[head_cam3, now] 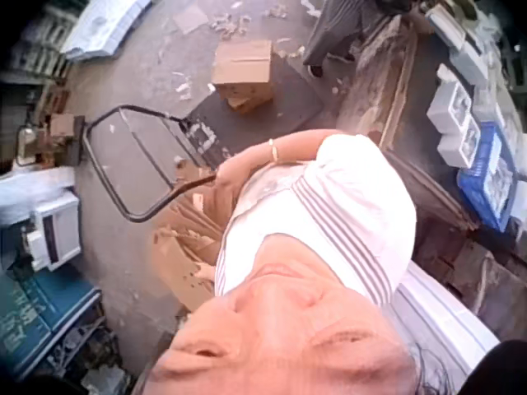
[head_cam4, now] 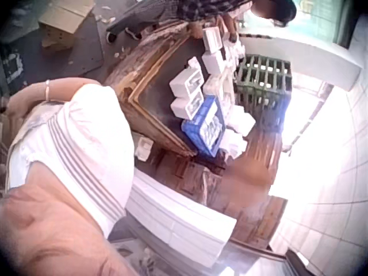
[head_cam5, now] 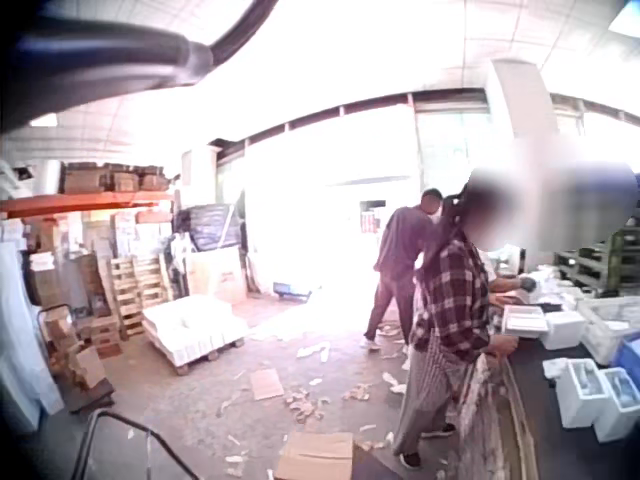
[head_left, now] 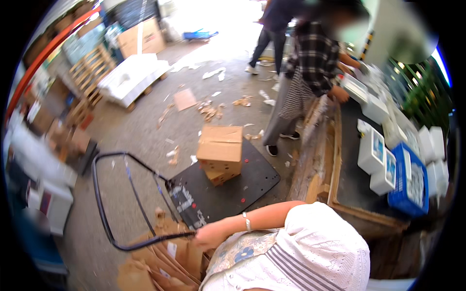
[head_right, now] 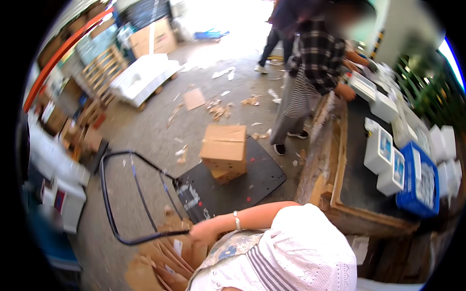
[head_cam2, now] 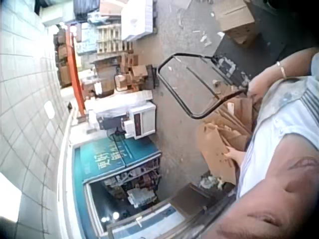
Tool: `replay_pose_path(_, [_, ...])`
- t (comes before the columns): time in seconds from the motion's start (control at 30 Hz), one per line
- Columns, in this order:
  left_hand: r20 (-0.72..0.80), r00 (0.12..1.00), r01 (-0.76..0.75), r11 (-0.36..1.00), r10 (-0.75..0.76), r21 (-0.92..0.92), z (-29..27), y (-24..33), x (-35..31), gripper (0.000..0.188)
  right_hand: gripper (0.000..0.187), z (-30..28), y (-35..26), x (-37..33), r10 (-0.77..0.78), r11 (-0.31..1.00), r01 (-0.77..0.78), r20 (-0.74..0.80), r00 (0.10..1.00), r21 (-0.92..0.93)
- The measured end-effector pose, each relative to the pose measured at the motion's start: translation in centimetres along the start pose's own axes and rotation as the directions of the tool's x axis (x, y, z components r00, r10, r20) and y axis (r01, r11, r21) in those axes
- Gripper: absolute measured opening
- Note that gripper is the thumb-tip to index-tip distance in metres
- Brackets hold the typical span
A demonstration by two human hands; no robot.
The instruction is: The person places blue pouches into white styrofoam trays and then into cardboard boxes. They handle the pouches and trays by hand, arranging them for shipment in a warehouse setting.
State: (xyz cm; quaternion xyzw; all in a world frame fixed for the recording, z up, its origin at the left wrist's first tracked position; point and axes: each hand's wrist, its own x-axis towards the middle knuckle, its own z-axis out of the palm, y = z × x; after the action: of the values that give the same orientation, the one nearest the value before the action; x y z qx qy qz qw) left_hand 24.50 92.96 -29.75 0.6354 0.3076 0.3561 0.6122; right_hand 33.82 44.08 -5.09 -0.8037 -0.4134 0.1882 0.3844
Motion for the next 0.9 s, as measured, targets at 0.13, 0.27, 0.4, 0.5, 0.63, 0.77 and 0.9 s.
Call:
replay_pose_path(0.13, [0.450,0.787,0.282,0.895,-0.421,0.345,19.3,3.7,-9.1,0.041,0.024,-0.4,2.6,-5.1,0.417,0.904,-0.420,0.049,0.908,0.084])
replay_pose_path(0.27, [0.721,0.474,0.167,0.856,-0.505,0.490,27.8,4.4,-15.7,0.037,0.029,-1.2,2.6,-10.0,0.642,0.762,-0.645,-0.185,0.744,0.054])
replay_pose_path(0.4, [0.780,0.213,0.046,0.804,-0.588,0.593,30.4,4.3,-22.0,0.033,0.030,-0.2,1.6,-16.2,0.713,0.673,-0.739,-0.310,0.629,0.047])
replay_pose_path(0.5, [0.731,0.085,-0.067,0.728,-0.677,0.682,30.4,3.3,-26.8,0.030,0.031,2.6,1.0,-24.0,0.778,0.605,-0.790,-0.288,0.558,0.103])
replay_pose_path(0.63, [0.617,0.038,-0.175,0.603,-0.786,0.779,29.5,2.0,-32.5,0.027,0.033,6.4,-1.8,-37.4,0.900,0.373,-0.866,-0.356,0.251,0.332])
replay_pose_path(0.77, [0.517,0.064,-0.206,0.495,-0.854,0.844,28.8,-0.3,-34.1,0.024,0.034,9.9,-5.7,-52.8,0.898,0.172,-0.775,-0.420,-0.130,0.609])
replay_pose_path(0.9, [0.707,-0.098,-0.295,0.698,-0.701,0.652,33.2,0.8,-37.9,0.018,0.036,11.7,-13.4,-65.0,0.681,0.195,-0.529,-0.502,-0.533,0.826])
